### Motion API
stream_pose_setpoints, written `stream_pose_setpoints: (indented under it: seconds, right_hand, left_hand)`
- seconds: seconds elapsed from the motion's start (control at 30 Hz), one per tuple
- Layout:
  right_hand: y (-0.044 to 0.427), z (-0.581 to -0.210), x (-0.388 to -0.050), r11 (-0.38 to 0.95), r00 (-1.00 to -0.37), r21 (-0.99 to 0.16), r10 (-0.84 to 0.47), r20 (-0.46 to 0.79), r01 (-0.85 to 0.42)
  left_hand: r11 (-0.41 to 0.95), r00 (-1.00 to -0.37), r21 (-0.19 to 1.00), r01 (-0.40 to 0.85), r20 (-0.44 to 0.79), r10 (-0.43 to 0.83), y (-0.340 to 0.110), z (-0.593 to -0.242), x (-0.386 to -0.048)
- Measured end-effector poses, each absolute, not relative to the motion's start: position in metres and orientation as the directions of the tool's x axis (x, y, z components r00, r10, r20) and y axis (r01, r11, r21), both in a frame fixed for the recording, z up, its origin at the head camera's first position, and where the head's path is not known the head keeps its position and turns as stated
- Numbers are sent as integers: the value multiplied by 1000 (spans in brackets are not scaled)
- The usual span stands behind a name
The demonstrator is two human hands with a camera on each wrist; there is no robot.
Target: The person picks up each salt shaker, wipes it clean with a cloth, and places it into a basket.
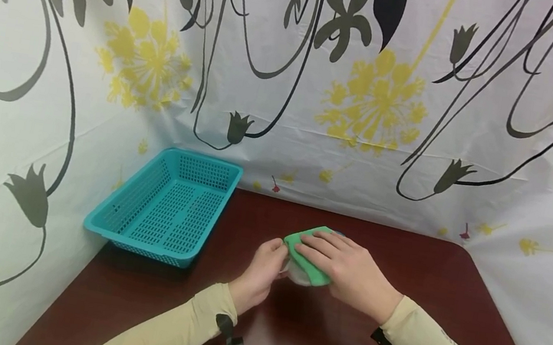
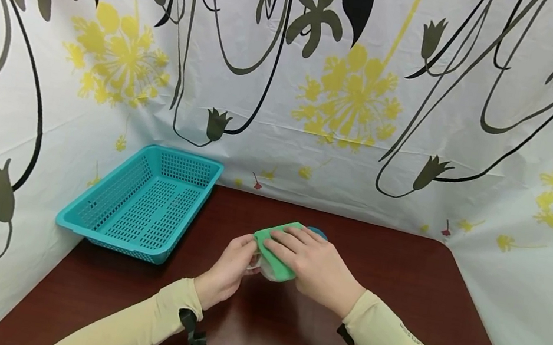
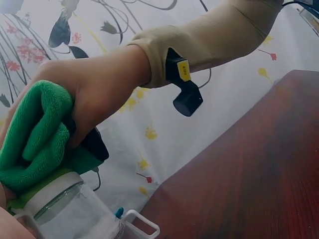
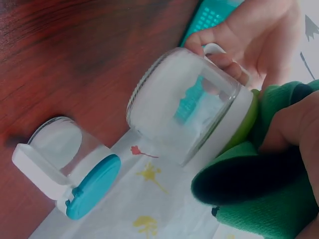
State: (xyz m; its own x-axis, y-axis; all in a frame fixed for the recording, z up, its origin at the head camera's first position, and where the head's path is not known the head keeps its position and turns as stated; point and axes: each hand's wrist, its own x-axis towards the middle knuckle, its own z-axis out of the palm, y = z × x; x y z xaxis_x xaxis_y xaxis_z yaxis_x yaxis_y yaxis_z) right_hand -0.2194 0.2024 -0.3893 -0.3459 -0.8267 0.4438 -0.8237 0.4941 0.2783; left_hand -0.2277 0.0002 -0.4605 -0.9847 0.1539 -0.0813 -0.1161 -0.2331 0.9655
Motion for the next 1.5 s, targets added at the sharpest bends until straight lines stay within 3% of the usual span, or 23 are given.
stream_pose_setpoints:
  seconds: [0.3,0.6,1.2,1.5]
  right_hand:
    - [214,-389,-234,499,-362,333,-844,395,-800]
    - [237,-389,-244,600,-476,339,-792,384,-725]
    - [237,-393,-242,602,-460,333,-784,416,-726]
    - [210,-387,-234,542,-382,285,-800,462,-791]
  left_hand:
    - [-238,-987,966,-105,-73,141,5,-460,-225]
    - [-232,-987,967,-108,-77,140,3,-457,-223]
    - [-235,-985,965,-120,-86,151,4,-458,-225]
    - [-234,-981,964,-124,-83,177,6,-463,-227]
